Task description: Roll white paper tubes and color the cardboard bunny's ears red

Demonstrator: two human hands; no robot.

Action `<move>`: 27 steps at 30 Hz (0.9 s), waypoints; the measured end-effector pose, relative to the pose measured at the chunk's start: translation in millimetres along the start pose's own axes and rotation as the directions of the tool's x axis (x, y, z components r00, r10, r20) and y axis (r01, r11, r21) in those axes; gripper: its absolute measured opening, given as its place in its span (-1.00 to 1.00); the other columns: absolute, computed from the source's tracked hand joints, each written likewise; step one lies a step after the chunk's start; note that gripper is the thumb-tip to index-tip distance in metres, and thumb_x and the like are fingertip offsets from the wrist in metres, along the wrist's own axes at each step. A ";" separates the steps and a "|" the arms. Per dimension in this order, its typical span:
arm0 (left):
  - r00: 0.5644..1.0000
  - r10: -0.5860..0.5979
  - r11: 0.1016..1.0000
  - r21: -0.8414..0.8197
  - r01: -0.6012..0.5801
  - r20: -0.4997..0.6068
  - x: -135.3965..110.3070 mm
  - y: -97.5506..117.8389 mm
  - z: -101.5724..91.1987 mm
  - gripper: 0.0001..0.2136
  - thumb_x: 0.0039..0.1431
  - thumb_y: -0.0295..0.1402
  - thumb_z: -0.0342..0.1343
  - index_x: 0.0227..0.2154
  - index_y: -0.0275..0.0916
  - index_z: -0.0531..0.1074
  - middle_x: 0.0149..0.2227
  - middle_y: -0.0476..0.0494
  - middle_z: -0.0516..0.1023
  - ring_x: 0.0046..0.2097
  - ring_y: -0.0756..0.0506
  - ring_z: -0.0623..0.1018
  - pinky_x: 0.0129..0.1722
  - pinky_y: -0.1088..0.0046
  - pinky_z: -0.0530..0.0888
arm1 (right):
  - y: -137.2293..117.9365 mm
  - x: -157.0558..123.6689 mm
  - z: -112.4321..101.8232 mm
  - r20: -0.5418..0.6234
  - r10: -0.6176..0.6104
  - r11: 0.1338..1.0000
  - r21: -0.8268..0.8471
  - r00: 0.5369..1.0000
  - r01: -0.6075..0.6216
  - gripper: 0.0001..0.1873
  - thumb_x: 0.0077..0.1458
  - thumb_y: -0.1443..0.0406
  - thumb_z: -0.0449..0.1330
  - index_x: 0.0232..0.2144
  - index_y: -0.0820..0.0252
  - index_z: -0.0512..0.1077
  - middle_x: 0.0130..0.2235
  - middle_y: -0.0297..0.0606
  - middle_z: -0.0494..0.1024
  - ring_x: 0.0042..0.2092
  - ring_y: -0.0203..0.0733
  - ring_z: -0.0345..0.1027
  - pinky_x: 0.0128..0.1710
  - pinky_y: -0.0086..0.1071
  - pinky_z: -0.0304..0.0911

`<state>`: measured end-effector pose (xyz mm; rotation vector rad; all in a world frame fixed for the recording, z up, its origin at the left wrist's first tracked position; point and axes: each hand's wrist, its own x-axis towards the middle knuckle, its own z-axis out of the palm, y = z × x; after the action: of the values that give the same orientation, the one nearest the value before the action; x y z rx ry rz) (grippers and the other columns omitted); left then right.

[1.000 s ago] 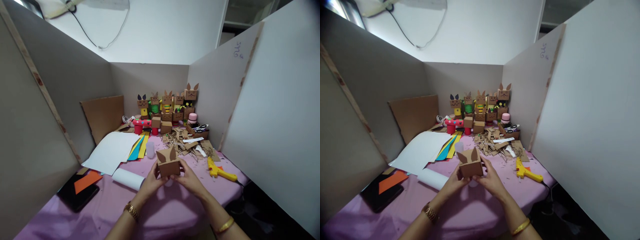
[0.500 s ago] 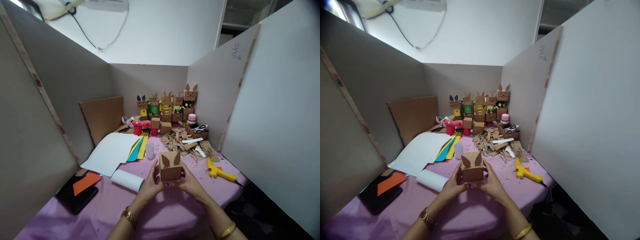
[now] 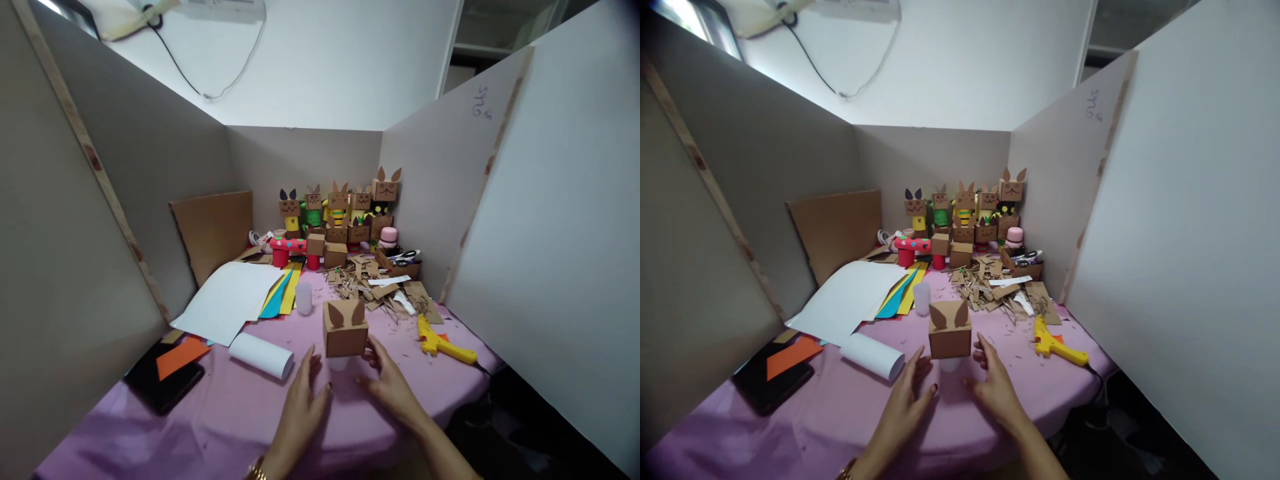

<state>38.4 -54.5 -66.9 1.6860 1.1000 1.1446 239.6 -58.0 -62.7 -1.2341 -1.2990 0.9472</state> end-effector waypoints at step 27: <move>0.944 0.327 0.676 0.706 -0.210 -0.032 13.4 -6.8 -125.0 -0.49 0.04 -0.46 0.04 0.12 -0.15 0.34 0.25 -0.32 0.30 0.27 -0.37 0.24 0.18 -0.14 0.22 | -36.4 39.9 -9.0 -0.277 -0.060 0.964 0.235 0.959 0.128 -0.06 -0.17 -0.05 0.34 0.18 0.11 0.08 0.12 -0.05 0.43 0.16 0.14 0.27 0.17 -0.01 0.14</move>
<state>-79.3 -22.1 -36.3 2.4495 1.5535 1.1230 247.0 -25.4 -19.3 -1.0517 -0.9830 0.8161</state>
